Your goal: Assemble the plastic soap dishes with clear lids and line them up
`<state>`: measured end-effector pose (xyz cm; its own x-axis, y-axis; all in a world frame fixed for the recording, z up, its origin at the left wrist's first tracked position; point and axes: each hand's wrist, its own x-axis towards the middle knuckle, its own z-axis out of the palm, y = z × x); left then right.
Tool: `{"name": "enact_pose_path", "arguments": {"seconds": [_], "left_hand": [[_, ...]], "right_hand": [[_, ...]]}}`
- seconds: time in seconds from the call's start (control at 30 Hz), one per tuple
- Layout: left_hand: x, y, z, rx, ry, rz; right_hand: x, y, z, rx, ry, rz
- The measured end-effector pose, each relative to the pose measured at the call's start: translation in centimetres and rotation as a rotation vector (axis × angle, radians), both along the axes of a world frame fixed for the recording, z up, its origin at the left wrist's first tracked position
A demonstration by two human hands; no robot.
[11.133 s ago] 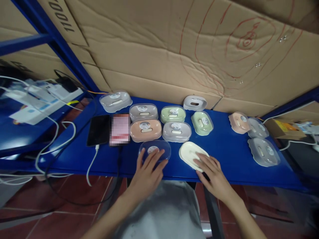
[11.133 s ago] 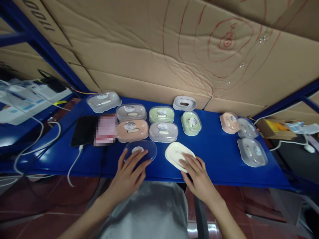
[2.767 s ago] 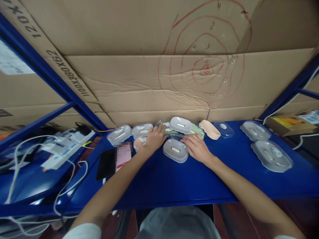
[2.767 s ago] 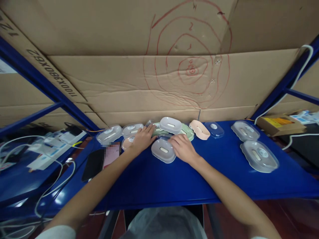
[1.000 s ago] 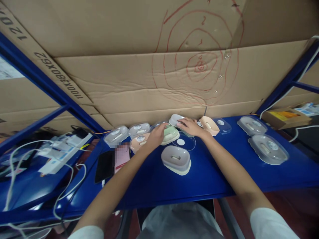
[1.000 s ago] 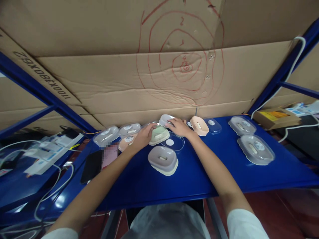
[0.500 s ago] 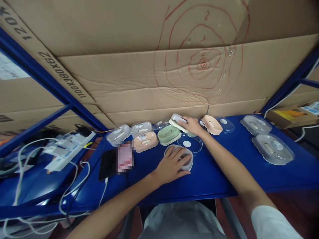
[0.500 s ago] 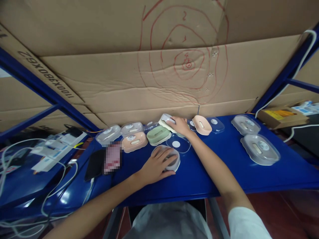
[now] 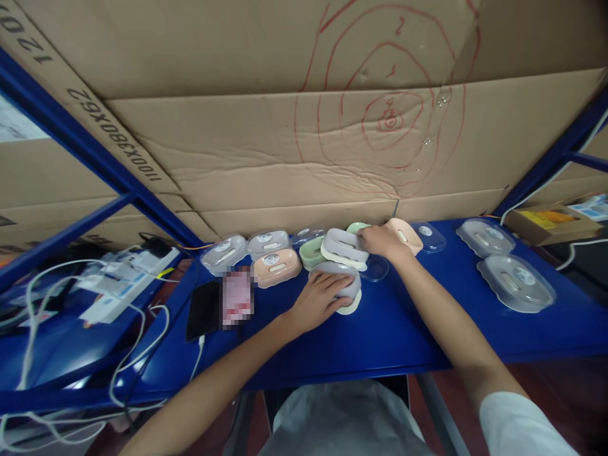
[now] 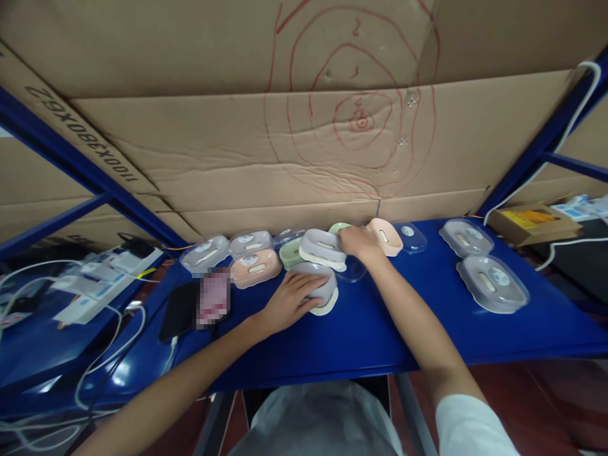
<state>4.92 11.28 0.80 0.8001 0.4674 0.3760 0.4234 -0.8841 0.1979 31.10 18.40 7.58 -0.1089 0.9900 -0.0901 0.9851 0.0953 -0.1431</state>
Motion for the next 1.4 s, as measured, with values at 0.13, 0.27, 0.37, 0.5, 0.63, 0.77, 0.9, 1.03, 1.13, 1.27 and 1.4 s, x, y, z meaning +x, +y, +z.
{"name": "enact_pose_path", "arguments": {"seconds": [0.13,0.27,0.37,0.5,0.63,0.77,0.9,1.03,1.13,1.27,1.4], "left_hand": [[0.1,-0.5,0.1,0.222,-0.022,0.102],[-0.2,-1.2,-0.3,0.397,0.057,0.185],[-0.6,-1.8,-0.4,0.393,0.082,0.152],[-1.5,-2.5,0.3,0.365,0.077,0.127],[-4.1,-1.3,1.8,0.247,-0.036,0.152],[-8.6,2.2,3.3,0.080,-0.031,0.340],[-12.3,5.2,4.0,-0.048,0.081,0.419],[-13.9,7.1,4.0,-0.101,0.131,0.395],[-14.0,8.1,3.8,-0.193,0.117,0.353],[-13.9,9.0,3.2,-0.227,0.035,0.397],[-13.7,9.0,2.6,-0.216,-0.048,0.447]], "right_hand": [[-0.2,0.0,-0.1,-0.013,-0.086,-0.014],[-0.3,0.4,-1.0,-0.018,-0.142,-0.003],[-0.4,0.8,-1.8,0.003,-0.160,-0.005],[-0.2,1.2,-2.0,0.017,-0.142,0.002],[0.6,1.4,-1.6,0.038,-0.105,0.006],[1.4,1.5,-1.4,0.026,-0.056,0.039],[2.4,1.6,-1.2,-0.029,0.007,0.091],[3.3,1.7,-1.1,-0.055,0.014,0.087],[3.3,1.8,-1.7,-0.051,-0.030,0.064],[3.0,2.1,-2.4,-0.050,-0.065,0.077],[3.7,2.0,-2.4,-0.100,-0.080,0.120]]}}
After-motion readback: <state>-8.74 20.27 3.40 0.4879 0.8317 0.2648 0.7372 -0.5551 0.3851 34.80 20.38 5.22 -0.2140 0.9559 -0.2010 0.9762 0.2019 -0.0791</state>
